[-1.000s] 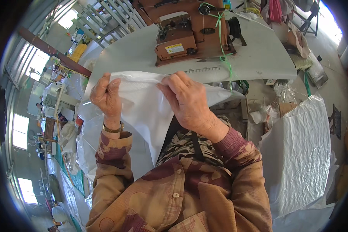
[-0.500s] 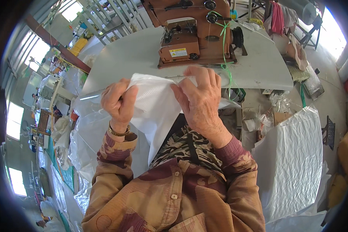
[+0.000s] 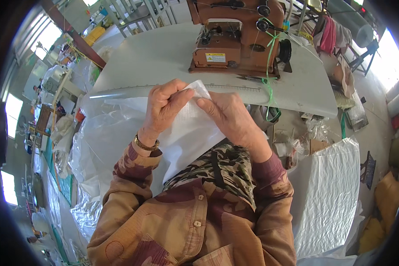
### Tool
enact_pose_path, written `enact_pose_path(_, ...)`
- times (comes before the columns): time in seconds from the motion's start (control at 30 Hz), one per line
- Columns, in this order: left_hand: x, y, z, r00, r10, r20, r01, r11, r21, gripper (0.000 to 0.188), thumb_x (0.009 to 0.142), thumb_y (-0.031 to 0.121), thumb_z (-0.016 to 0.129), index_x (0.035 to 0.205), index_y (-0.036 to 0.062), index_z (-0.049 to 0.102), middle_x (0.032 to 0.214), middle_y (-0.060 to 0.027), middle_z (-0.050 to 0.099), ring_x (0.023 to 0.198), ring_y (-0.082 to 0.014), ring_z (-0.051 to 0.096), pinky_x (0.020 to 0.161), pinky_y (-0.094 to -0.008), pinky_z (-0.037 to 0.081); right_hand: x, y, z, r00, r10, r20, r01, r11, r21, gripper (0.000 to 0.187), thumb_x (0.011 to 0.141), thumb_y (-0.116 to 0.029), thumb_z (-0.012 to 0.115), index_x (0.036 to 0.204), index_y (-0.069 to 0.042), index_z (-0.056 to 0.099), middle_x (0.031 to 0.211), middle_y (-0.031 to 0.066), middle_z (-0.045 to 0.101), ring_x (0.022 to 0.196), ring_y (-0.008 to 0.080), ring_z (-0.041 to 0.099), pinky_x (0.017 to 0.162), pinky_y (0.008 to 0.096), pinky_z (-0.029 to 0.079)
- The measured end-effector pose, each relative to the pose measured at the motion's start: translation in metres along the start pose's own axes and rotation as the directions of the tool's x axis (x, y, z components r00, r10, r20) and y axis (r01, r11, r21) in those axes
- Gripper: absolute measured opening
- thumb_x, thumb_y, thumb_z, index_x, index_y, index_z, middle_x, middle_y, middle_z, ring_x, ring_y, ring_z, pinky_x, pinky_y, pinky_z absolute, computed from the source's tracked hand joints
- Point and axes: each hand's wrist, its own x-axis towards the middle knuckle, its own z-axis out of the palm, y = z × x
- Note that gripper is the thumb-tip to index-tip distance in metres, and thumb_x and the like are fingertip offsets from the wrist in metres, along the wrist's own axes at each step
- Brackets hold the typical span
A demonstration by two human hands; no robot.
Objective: The person folds a large white plastic sheet and sews its edges using a sewing machine. They repeatedly align the plastic under the needle, guide it through the machine, and adjust the material to create seams.
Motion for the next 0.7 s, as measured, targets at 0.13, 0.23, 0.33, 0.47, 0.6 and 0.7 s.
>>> enact_pose_path(0.13,0.001,-0.015,0.007,0.972,-0.228,0.056,0.232,0.969,-0.084,0.025,0.092,0.017,0.07,0.077,-0.0007,0.06,0.06,0.0081,0.035,0.058,-0.0029,0.031,0.048,-0.0258,0.025,-0.01,0.003,0.02,0.992,-0.036,-0.117,0.0,0.957,-0.289,0.021,0.098,-0.015,0.057,0.092,0.005,0.057,0.062,0.0219,0.052,0.054,0.0367,0.054,0.054,0.0444,0.041)
enact_pose_path(0.23,0.002,-0.026,0.011,0.949,-0.299,0.098,0.31,0.94,-0.141,0.031,0.092,0.022,0.069,0.075,-0.0034,0.062,0.058,0.0056,0.039,0.059,-0.0032,0.034,0.047,-0.0261,0.029,-0.016,0.015,0.031,0.986,-0.094,-0.141,0.022,0.894,-0.448,0.024,0.095,-0.008,0.055,0.116,0.005,0.053,0.063,0.0207,0.057,0.058,0.0379,0.062,0.053,0.0458,0.043)
enact_pose_path(0.33,0.002,-0.042,0.018,0.952,-0.291,0.097,0.302,0.945,-0.126,0.036,0.092,0.025,0.068,0.072,-0.004,0.061,0.057,0.0052,0.038,0.059,-0.0026,0.034,0.047,-0.0267,0.029,-0.021,0.008,0.041,0.982,-0.116,-0.149,0.019,0.846,-0.533,0.05,0.093,-0.004,0.053,0.139,0.005,0.037,0.063,0.0178,0.059,0.056,0.037,0.061,0.053,0.0453,0.045)
enact_pose_path(0.47,0.002,-0.053,0.02,0.934,-0.337,0.115,0.352,0.925,-0.146,0.039,0.092,0.027,0.068,0.07,-0.0045,0.061,0.057,0.005,0.037,0.059,-0.0027,0.033,0.047,-0.0272,0.029,-0.022,0.017,0.049,0.995,-0.003,-0.104,-0.061,0.794,-0.605,0.057,0.096,-0.007,0.051,0.147,0.005,0.029,0.061,0.0185,0.057,0.055,0.0376,0.058,0.056,0.0469,0.043)
enact_pose_path(0.6,0.0,-0.06,0.022,0.921,-0.36,0.149,0.379,0.917,-0.126,0.04,0.094,0.026,0.066,0.067,-0.0028,0.057,0.059,0.0077,0.036,0.059,-0.0027,0.031,0.047,-0.0266,0.026,-0.024,0.028,0.056,0.997,-0.016,-0.079,-0.041,0.743,-0.668,0.06,0.096,-0.009,0.051,0.149,0.005,0.026,0.06,0.0172,0.059,0.054,0.0353,0.058,0.055,0.0472,0.044)
enact_pose_path(0.7,0.001,-0.056,0.025,0.929,-0.335,0.155,0.358,0.92,-0.16,0.042,0.094,0.026,0.066,0.066,-0.0031,0.054,0.06,0.0094,0.034,0.059,-0.0026,0.03,0.047,-0.0268,0.025,-0.022,0.022,0.059,0.994,0.046,-0.095,-0.099,0.716,-0.691,0.06,0.096,-0.01,0.052,0.149,0.005,0.027,0.061,0.0174,0.06,0.056,0.0353,0.06,0.055,0.0468,0.045)
